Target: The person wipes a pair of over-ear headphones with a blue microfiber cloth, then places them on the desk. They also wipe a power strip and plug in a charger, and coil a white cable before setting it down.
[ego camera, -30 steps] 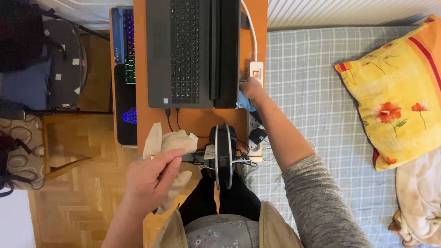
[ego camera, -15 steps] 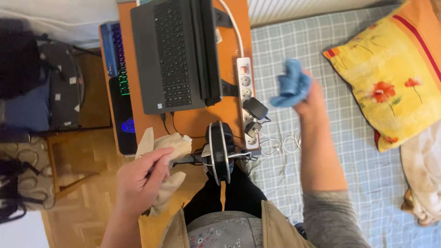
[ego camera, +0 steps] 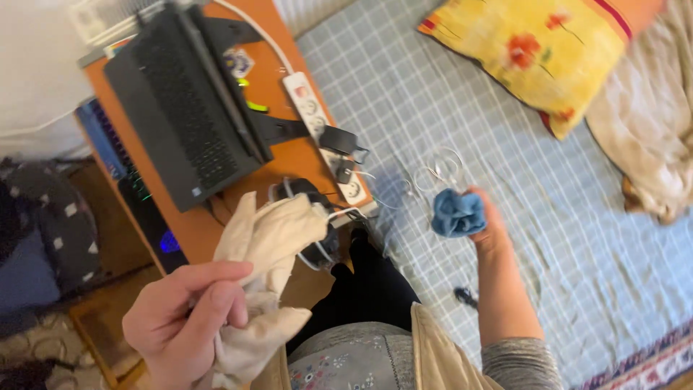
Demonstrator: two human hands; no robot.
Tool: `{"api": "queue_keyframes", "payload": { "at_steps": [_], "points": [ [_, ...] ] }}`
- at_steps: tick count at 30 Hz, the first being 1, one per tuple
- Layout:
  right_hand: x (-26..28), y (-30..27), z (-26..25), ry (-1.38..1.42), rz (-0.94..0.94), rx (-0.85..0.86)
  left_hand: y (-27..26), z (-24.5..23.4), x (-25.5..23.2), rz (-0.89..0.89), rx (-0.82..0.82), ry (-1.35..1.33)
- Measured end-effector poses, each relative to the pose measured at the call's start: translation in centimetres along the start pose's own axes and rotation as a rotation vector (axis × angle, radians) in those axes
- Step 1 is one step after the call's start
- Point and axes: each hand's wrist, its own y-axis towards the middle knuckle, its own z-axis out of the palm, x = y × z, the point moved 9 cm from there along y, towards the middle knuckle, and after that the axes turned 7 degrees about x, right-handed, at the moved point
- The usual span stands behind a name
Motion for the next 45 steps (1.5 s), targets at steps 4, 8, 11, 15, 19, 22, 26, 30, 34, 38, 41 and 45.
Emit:
{"api": "queue_keyframes", "payload": {
  "at_steps": [4,8,11,15,19,22,26,30,34,38,41,45],
  "points": [
    [-2.3,-4.2,2.4,-0.321,-0.272,0.116,-0.4,4.3,-0.1,-0.275,-0.014,-0.093],
    [-6.5,-10.2,8.4,-0.684,-0.213,0.348,0.5,13.2,0.5,0.08,0.466,0.008],
    [-7.9,-15.1,12.5,-0.729,-0.241,0.58,-0.3,20.3,5.4,0.084,0.551,-0.291],
    [-7.7,-17.2,12.5,-0.445,-0.322,0.762,-1.2,28.2,12.8,-0.005,0.541,-0.429],
    [-7.7,-15.2,6.5,-0.283,-0.288,0.453,-4.4,31.9,21.6,-0.097,0.665,-0.267],
    [-5.3,-16.6,4.3,-0.381,-0.239,0.244,-5.9,32.7,24.3,-0.092,0.829,-0.156],
    [-1.9,-13.5,-6.9,-0.471,-0.283,-0.088,-6.9,30.6,24.9,-0.046,0.969,0.046],
    [2.2,-5.8,-16.9,-1.238,-0.187,-0.429,-5.2,27.2,22.6,-0.06,0.959,0.268],
    [4.4,-9.7,1.1,-1.218,-0.235,-0.542,-2.6,24.0,18.5,-0.085,0.955,0.496],
    [2.6,-1.0,10.9,-0.583,-0.569,-0.142,2.3,21.6,15.4,-0.097,0.873,0.753],
    [1.0,-3.3,21.8,-0.632,-0.599,0.079,5.9,19.8,16.0,-0.026,0.709,0.892],
    [-3.5,-5.4,29.3,-1.399,-0.627,0.393,9.5,18.7,16.4,0.066,0.587,1.18]
  ]
}}
